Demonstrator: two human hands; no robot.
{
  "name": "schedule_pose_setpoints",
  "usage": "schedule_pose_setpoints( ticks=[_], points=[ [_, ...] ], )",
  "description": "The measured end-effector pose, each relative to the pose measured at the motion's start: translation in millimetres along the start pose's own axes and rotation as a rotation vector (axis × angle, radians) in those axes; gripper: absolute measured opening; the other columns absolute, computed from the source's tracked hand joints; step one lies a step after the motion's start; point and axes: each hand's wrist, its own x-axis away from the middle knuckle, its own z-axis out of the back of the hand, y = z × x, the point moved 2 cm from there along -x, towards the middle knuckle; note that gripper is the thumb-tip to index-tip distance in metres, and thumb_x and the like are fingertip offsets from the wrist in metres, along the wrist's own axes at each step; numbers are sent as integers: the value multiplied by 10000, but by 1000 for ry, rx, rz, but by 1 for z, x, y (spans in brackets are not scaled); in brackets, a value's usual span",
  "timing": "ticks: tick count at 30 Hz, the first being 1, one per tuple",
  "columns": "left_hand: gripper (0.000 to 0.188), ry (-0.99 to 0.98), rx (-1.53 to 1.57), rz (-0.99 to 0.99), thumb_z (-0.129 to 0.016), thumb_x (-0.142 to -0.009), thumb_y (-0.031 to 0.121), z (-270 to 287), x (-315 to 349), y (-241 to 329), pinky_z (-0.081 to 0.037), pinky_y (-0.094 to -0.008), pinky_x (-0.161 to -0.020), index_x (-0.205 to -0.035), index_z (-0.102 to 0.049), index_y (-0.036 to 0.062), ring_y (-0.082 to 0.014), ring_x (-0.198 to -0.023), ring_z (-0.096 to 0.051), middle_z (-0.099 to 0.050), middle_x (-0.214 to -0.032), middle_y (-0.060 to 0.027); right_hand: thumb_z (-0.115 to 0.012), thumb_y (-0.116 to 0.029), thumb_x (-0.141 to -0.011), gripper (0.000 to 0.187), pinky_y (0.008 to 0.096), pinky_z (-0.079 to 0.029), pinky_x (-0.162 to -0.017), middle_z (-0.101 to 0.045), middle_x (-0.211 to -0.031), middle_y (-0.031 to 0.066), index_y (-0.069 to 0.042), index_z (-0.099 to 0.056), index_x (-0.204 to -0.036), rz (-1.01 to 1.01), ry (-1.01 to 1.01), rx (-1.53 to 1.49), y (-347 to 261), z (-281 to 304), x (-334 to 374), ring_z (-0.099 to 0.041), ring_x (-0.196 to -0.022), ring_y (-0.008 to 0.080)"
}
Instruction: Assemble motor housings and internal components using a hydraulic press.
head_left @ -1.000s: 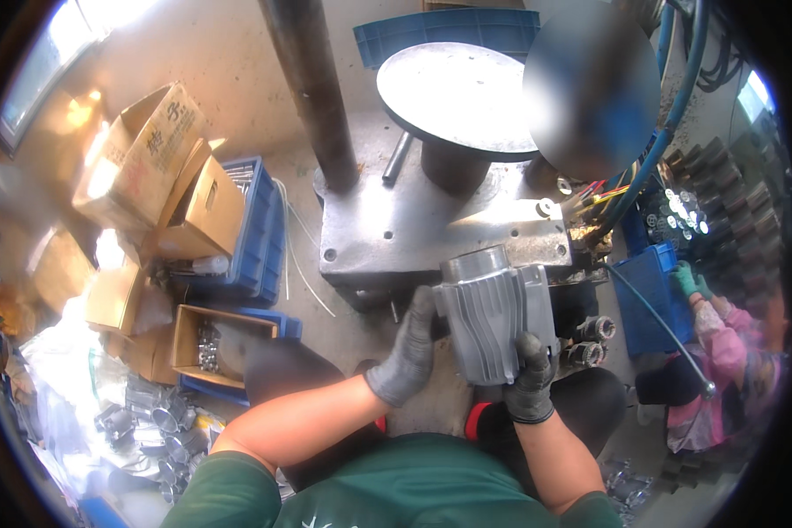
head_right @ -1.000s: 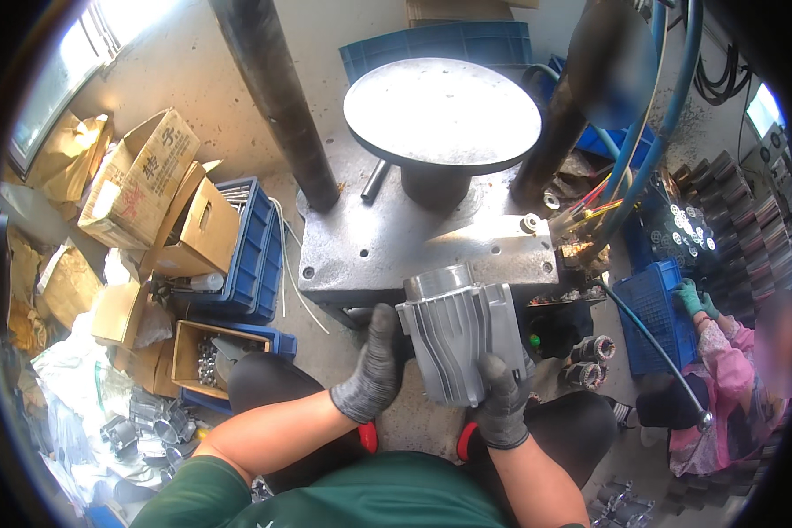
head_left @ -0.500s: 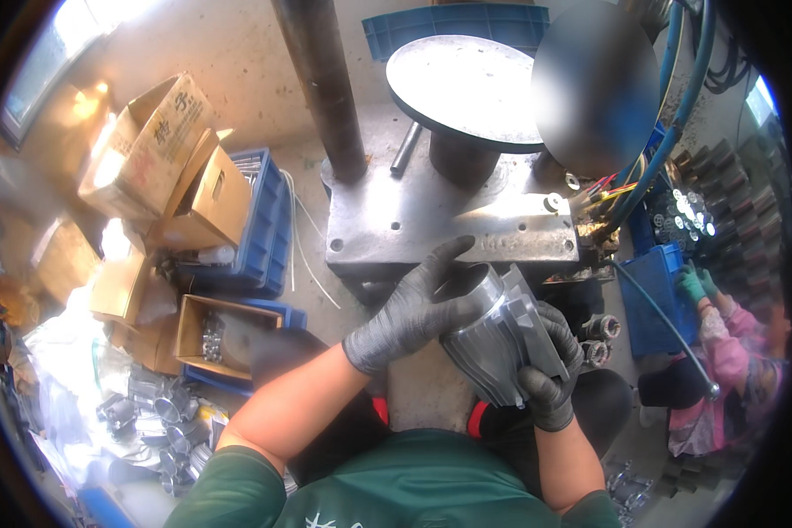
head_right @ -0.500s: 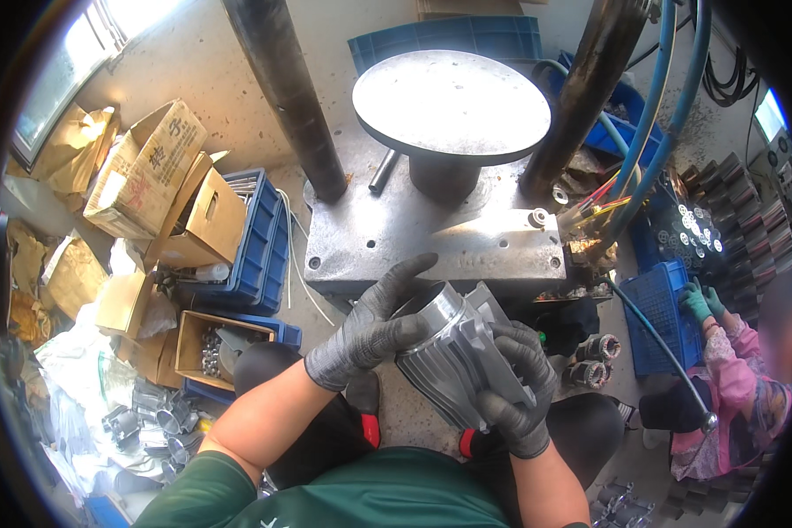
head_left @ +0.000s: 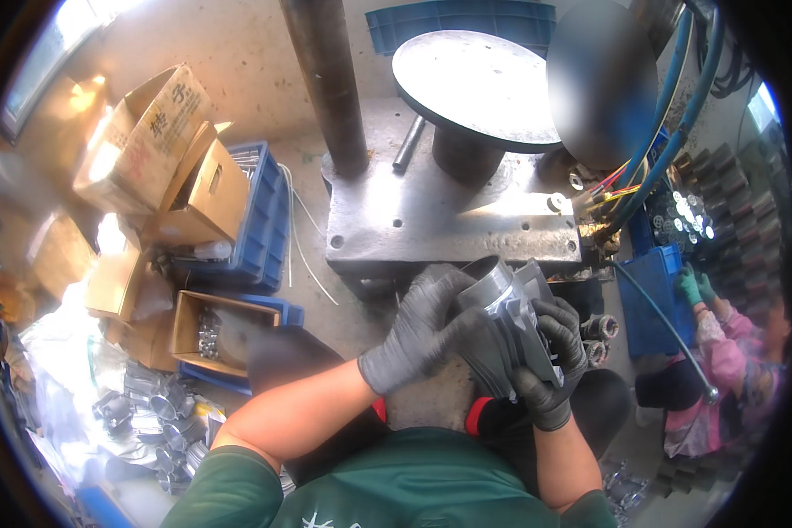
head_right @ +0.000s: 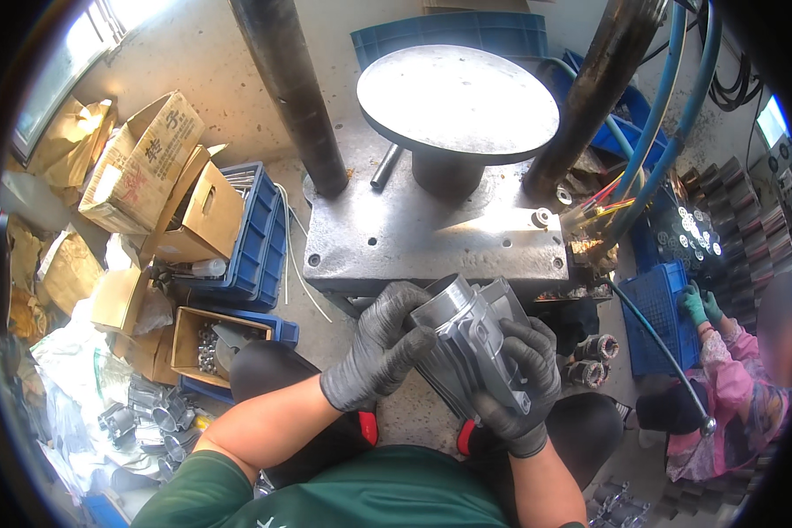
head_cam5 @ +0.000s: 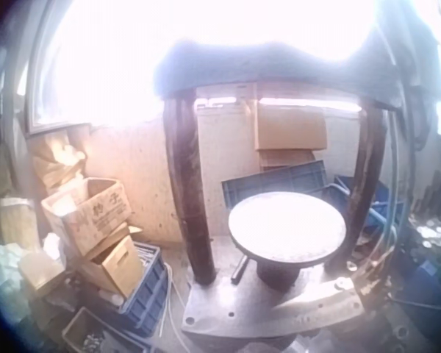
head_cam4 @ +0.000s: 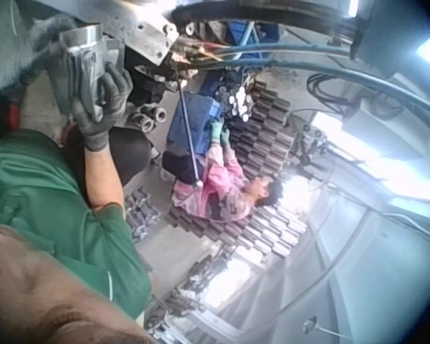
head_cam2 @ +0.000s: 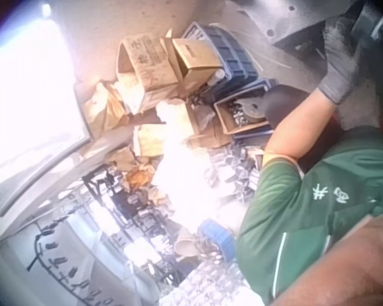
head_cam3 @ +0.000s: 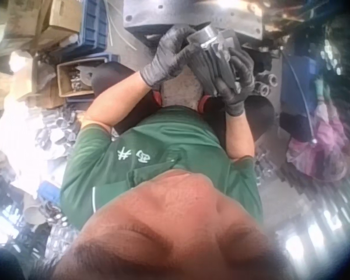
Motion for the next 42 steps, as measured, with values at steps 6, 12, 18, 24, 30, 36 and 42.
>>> schedule_pose_setpoints(
  ticks=[6, 12, 18, 24, 30, 36, 42],
  points=[
    [323, 340, -71, -305, -586, -1033, 305, -5, -6, 8, -501, -428, -693, -880, -652, 28, -321, -721, -616, -603, -764, -137, -778, -351, -695, 706, 565, -428, -1102, -683, -1246, 202, -111, -614, -1338, 89, 47, 131, -21, -15, -8, -652, -1132, 394],
    [503, 368, -130, -218, -548, -1081, 435, 1, -25, 8, -423, -359, -590, -791, -587, 25, -168, -614, -524, -543, -662, -61, -778, -265, -723, 672, 499, -450, -1095, -640, -1333, 187, -71, -617, -1347, -57, 135, 15, -5, -40, 9, -625, -1196, 349],
    [441, 328, -207, -86, -556, -1072, 355, 2, -40, -4, -451, -484, -626, -819, -629, 1, -435, -664, -574, -567, -715, -240, -805, -313, -865, 629, 406, -493, -1057, -615, -1350, 154, -16, -597, -1379, -478, 183, -449, -3, -56, 21, -605, -1223, 256],
    [491, 297, -351, -301, -561, -1074, 382, 2, -36, 30, -478, -403, -629, -808, -636, -24, -279, -613, -586, -588, -664, -168, -798, -314, -875, 619, 376, -505, -1028, -620, -1314, 135, 15, -597, -1359, -247, 293, -443, -15, -58, 21, -611, -1183, 223],
    [443, 147, -431, 288, -575, -1066, 352, -4, -71, -6, -516, -455, -738, -985, -728, -55, -322, -701, -650, -685, -782, -246, -797, -281, -891, 548, 343, -504, -1004, -655, -1208, 60, -25, -617, -1340, -888, 363, -874, -8, -81, 27, -626, -1098, 179],
    [477, 217, -422, 121, -582, -1055, 378, -2, -70, 16, -524, -444, -731, -883, -705, -50, -320, -696, -680, -684, -715, -209, -797, -252, -893, 530, 332, -516, -982, -666, -1200, 62, -13, -626, -1334, -644, 344, -689, -17, -69, 20, -632, -1083, 157],
    [491, 142, -631, 128, -570, -1040, 411, -2, -75, 8, -533, -432, -736, -941, -725, -44, -361, -716, -673, -687, -767, -251, -818, -241, -920, 502, 315, -540, -924, -706, -1156, 69, 34, -647, -1305, -793, 361, -705, -25, -67, 15, -660, -1020, 141]
  ],
)
